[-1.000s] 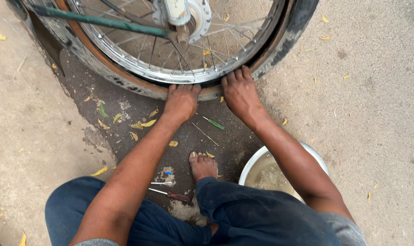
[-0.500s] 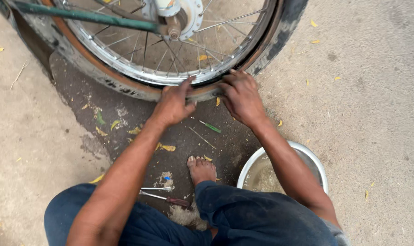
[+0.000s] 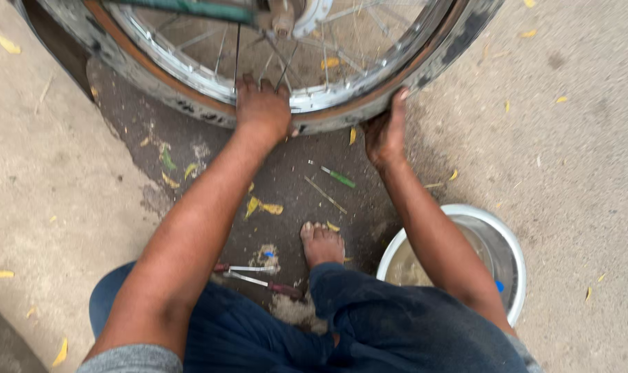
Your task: The person applies a patch to a motorcycle inner tube, then inserts the tube into the tire and seats the tire bead onto the rim using hands and a tire lever.
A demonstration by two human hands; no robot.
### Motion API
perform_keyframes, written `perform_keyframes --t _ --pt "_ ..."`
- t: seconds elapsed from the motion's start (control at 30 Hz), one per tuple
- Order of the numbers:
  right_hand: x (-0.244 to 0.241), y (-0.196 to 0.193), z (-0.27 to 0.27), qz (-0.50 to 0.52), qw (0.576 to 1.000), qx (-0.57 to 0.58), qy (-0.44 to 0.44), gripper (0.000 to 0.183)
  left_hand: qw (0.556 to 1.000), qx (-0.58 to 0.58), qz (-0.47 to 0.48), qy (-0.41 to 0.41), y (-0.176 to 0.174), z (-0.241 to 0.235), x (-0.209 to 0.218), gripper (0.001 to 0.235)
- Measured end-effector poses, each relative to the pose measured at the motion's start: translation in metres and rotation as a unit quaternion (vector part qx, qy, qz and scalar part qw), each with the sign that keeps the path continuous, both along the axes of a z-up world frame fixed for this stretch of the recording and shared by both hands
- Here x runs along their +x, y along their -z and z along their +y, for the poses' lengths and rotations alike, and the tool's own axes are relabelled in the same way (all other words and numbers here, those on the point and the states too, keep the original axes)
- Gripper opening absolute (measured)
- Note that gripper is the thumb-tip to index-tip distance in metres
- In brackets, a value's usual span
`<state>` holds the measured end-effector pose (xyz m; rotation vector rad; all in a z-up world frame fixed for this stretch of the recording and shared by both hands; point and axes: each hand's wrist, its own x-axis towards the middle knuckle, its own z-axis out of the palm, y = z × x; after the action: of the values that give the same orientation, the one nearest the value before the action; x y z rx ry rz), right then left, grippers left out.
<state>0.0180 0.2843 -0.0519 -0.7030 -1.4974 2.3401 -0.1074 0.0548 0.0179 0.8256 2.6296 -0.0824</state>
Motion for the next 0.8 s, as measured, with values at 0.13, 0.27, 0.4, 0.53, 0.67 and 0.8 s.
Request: perform_keyframes --t 0.13,0.27,0.4,0.53,0.67,0.8 --pt "-0.005 0.016 0.009 0.078 0.995 -0.050 0.028 0.129 0.996 0.026 -0.076 0.026 0.019 -0.001 -0.009 0.098" --pt "-0.031 -0.023 0.047 0.138 0.987 0.023 0.073 0.107 0.987 0.162 0.005 0.011 0.016 0.027 0.015 0.095" --pt "-0.054 -0.101 0.127 0.167 0.965 0.204 -0.001 0.041 0.917 0.387 -0.015 -0.091 0.010 0.115 0.037 0.105" --pt "-0.053 -0.124 0.153 0.136 0.888 0.429 0.089 0.045 0.882 0.446 -0.101 -0.116 -0.020 0.196 0.031 0.099" --pt "-0.025 -0.080 0.084 0.107 0.845 0.505 0.141 0.070 0.880 0.447 0.161 0.010 -0.037 0.161 0.060 0.089" --pt "0.055 -0.036 0.002 -0.167 0.869 0.465 -0.033 0.028 0.868 0.491 -0.073 0.005 0.009 0.027 0.135 0.050"
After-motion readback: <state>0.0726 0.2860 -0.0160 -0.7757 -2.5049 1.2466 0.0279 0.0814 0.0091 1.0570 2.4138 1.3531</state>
